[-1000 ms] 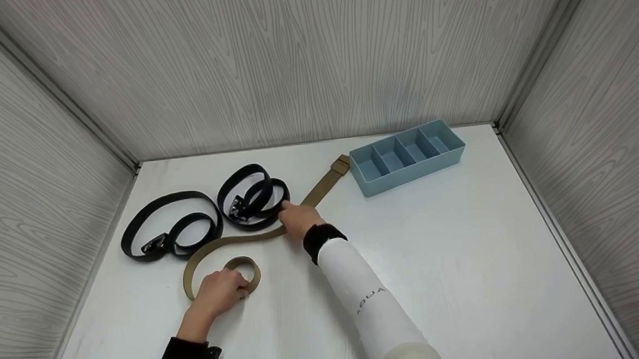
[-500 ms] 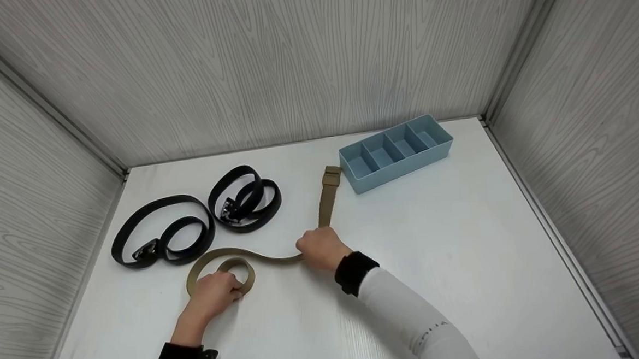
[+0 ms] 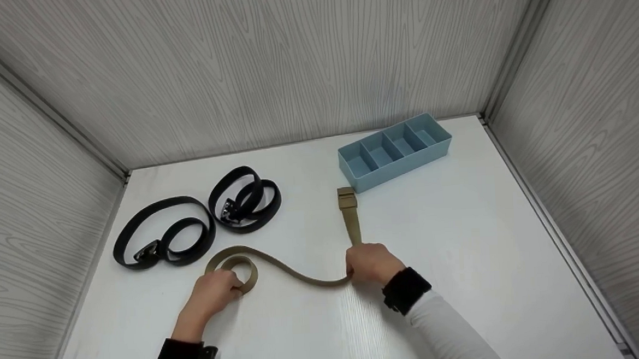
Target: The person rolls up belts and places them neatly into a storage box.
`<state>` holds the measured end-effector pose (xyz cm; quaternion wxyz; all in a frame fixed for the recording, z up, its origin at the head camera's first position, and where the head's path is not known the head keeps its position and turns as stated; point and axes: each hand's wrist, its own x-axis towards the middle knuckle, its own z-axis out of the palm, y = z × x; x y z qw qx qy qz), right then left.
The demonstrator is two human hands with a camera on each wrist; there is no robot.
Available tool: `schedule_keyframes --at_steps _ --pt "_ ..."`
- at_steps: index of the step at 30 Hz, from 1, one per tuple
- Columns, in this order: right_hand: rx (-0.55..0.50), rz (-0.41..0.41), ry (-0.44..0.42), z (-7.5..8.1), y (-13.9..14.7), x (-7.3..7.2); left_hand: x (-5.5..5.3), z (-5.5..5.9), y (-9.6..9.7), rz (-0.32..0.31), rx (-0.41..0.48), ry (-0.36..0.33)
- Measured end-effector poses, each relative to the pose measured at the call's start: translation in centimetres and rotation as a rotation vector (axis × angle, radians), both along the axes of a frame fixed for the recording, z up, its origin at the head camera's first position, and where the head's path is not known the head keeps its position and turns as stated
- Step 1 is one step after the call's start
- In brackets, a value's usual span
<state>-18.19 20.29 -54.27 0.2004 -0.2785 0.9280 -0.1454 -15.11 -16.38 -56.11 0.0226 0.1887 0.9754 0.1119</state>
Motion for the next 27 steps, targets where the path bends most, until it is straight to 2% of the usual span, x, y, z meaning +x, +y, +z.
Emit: schedule_keyframes --at_steps 2,5,9,13,22,24,27 --pt "0.007 -0.038 -0.007 0.1 1.0 0.1 -0.1 0.0 0.0 -0.002 -0.001 -0.025" --pt "0.000 -0.100 -0.070 0.5 2.1 0.5 -0.2 -0.1 0.0 -0.007 -0.005 -0.034" --pt "0.001 -0.179 -0.144 1.1 3.5 0.6 -0.3 -0.2 0.2 -0.013 -0.024 0.010" --pt "0.002 -0.243 -0.154 0.9 5.5 -0.1 -0.4 -0.3 0.6 -0.022 -0.059 0.039" --pt "-0.150 -0.396 -0.010 -1.3 10.1 -3.3 -0.9 -0.5 1.5 -0.054 -0.116 0.070" --pt "-0.188 -0.400 0.025 -1.7 10.7 -3.9 -1.0 -0.6 1.7 -0.058 -0.119 0.077" --pt "-0.226 -0.357 0.071 -2.2 11.1 -4.5 -1.0 -0.6 2.2 -0.068 -0.106 0.079"
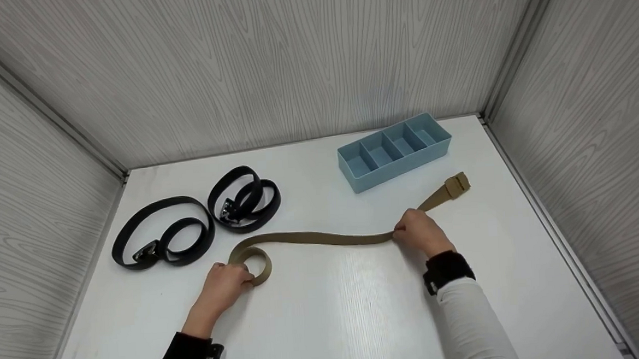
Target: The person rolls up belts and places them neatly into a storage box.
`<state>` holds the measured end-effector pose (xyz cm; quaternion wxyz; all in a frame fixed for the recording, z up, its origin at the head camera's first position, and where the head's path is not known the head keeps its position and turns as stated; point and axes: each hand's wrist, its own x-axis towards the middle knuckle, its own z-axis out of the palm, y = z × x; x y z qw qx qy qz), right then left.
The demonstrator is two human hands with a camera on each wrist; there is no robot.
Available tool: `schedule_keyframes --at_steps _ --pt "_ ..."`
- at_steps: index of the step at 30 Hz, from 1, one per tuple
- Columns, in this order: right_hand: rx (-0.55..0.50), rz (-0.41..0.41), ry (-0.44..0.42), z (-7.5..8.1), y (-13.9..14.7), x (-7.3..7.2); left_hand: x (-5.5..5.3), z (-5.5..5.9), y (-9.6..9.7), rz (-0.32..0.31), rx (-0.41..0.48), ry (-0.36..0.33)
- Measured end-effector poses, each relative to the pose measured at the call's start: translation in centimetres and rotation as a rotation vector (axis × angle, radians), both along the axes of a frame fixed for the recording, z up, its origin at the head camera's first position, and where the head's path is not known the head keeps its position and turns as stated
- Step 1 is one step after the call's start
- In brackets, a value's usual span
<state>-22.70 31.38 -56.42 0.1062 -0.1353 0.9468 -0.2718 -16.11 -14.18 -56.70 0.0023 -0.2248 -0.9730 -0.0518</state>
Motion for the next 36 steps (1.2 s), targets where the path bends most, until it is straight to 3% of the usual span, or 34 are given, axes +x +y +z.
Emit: schedule_keyframes --at_steps 5,8,12,15,18,22,29,36 --pt "0.020 0.095 0.036 -0.2 -0.7 -0.3 0.0 -0.4 0.7 -0.039 0.037 0.017" --pt "0.105 0.099 0.051 0.5 -2.4 0.3 -0.2 -0.6 1.1 -0.050 0.051 0.046" --pt "0.238 0.096 0.123 2.0 -6.7 2.0 -0.4 -0.7 1.8 -0.043 0.057 0.060" --pt "0.236 0.150 0.125 2.4 -11.1 2.7 -0.5 -0.7 2.2 -0.024 0.067 0.061" --pt "0.184 0.207 0.060 2.1 -14.7 2.4 -0.5 -0.7 2.6 -0.009 0.088 0.066" --pt "0.161 0.203 0.006 1.2 -17.3 0.8 -0.6 -0.8 2.8 -0.010 0.103 0.065" --pt "0.066 0.179 0.057 -0.7 -17.7 -1.7 -0.7 -0.9 2.6 -0.004 0.083 0.054" --pt "-0.046 0.100 0.076 -1.5 -15.2 -2.9 -0.8 -0.8 1.1 0.127 0.085 0.014"
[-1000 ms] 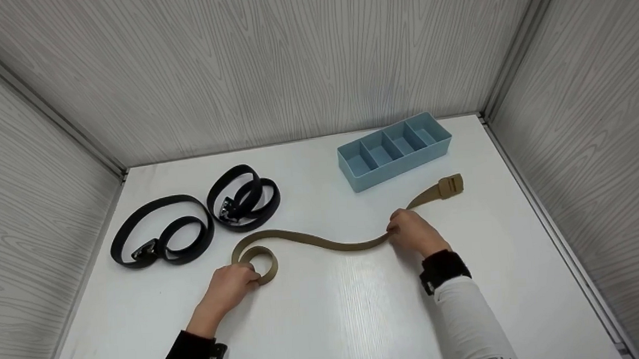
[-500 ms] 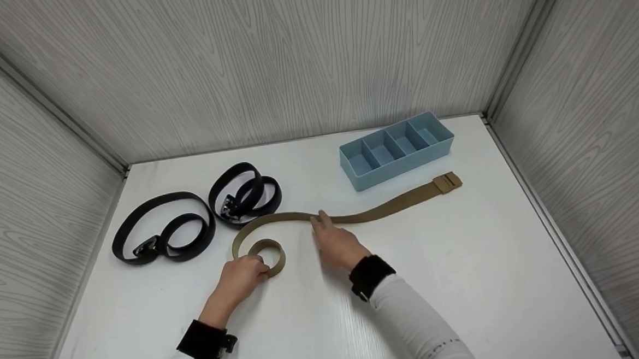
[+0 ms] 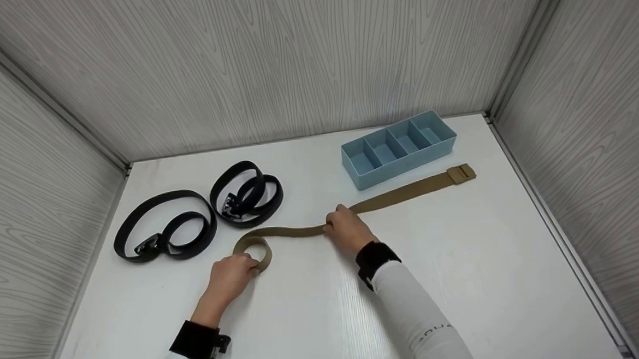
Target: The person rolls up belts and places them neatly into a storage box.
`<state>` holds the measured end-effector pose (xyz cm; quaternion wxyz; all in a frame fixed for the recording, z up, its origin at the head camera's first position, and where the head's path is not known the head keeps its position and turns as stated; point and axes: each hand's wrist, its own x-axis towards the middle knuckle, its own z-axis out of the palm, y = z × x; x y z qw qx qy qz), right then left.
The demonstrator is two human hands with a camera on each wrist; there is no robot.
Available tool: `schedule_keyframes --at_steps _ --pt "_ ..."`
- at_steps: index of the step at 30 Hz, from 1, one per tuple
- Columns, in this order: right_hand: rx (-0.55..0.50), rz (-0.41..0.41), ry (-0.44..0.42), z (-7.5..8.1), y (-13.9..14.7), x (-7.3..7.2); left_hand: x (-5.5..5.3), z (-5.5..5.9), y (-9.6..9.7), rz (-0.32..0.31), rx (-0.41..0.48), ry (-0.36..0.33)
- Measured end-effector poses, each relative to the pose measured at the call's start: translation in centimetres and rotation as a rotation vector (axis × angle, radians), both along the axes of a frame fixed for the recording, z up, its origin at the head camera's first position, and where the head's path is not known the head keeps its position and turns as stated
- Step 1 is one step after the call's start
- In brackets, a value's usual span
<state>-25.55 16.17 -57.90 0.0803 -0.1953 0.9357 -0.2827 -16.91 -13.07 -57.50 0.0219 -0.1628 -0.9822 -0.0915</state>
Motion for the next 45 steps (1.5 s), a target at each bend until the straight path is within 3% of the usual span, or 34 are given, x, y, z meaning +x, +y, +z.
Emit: schedule_keyframes --at_steps 4,9,12,16,19,23,27,31,34,36,38,40,42,45 --pt "-0.024 0.003 0.021 -0.1 0.7 -0.2 -0.2 0.0 0.0 0.051 -0.009 -0.005" --pt "0.034 0.048 0.058 0.2 -0.2 0.2 -0.3 -0.4 1.4 0.044 -0.025 0.079" --pt "0.099 0.059 0.122 0.4 -1.2 0.8 -0.2 -0.6 2.0 0.035 -0.013 0.130" --pt "0.133 0.062 0.243 0.7 -3.1 1.8 -0.1 -0.8 2.5 0.032 -0.007 0.146" --pt "0.074 0.156 0.261 0.7 -4.9 2.7 -0.2 -0.7 2.8 0.031 -0.018 0.121" --pt "-0.005 0.338 0.199 0.5 -7.2 3.6 -0.1 -0.4 3.0 0.037 -0.026 0.079" --pt "-0.024 0.431 0.199 -0.1 -8.6 4.0 0.2 -0.5 3.0 0.025 -0.011 0.063" --pt "-0.017 0.481 0.269 -0.3 -9.1 4.1 0.5 -0.6 2.4 -0.026 0.093 0.024" --pt "0.004 0.504 0.329 -0.2 -9.2 4.1 0.3 -0.4 1.5 -0.057 0.273 -0.047" --pt "0.028 0.513 0.365 -0.1 -9.1 4.0 0.0 -0.2 0.8 -0.018 0.373 -0.039" --pt "0.045 0.521 0.390 0.0 -9.1 4.0 -0.3 0.0 0.1 0.078 0.419 -0.001" --pt "0.058 0.532 0.399 0.0 -9.2 3.9 -0.6 0.1 -0.4 0.211 0.399 0.038" --pt "0.062 0.548 0.386 0.0 -9.3 3.9 -0.9 0.1 -0.8 0.312 0.345 0.028" --pt "0.051 0.570 0.331 0.0 -9.3 3.8 -1.2 0.0 -1.0 0.330 0.308 -0.060"
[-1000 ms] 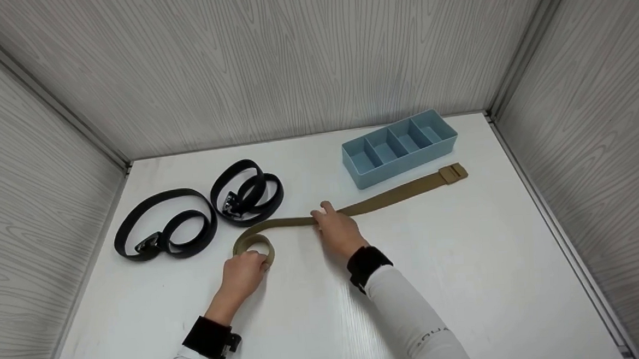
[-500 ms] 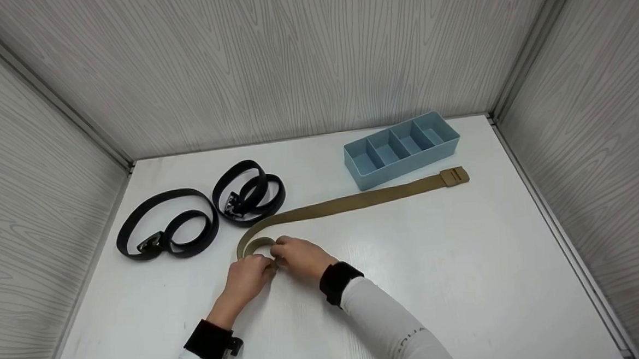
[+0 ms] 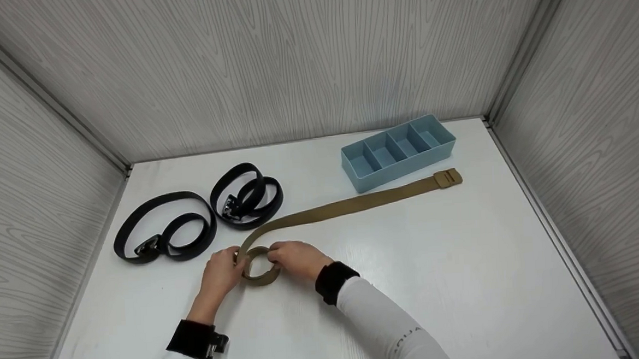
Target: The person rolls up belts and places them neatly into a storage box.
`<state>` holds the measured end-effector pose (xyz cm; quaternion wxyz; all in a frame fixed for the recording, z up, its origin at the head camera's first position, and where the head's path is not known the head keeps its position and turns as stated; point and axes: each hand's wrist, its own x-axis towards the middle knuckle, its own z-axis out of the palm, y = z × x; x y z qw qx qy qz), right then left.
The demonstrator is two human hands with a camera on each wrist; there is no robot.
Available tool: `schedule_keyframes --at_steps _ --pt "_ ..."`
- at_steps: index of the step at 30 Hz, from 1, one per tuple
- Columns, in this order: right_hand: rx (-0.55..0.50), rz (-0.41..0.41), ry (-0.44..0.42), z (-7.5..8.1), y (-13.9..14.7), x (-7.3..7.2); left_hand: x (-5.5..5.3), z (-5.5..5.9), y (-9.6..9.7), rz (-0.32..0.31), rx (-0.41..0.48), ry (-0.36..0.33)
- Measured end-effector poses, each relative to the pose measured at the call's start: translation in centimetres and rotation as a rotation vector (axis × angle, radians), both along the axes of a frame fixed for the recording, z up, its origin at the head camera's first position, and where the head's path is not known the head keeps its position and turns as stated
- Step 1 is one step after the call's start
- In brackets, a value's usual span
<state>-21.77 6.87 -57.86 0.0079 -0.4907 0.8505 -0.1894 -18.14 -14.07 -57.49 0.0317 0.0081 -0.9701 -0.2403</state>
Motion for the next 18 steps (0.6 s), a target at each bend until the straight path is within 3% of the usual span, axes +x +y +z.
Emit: schedule_keyframes --at_steps 4,11,14,18 --pt "-0.018 0.006 -0.080 0.1 -0.1 -0.1 -0.7 -0.2 0.2 -0.084 0.008 -0.027" --pt "-0.060 0.007 -0.214 0.0 0.4 -0.2 -1.7 -0.5 1.2 -0.116 -0.129 0.010" --pt "-0.111 -0.084 -0.377 -0.1 0.9 -0.1 -2.0 -0.8 1.6 -0.100 -0.153 0.022" --pt "-0.192 -0.314 -0.599 0.1 1.1 0.2 -2.3 -1.1 2.3 -0.057 -0.149 0.035"
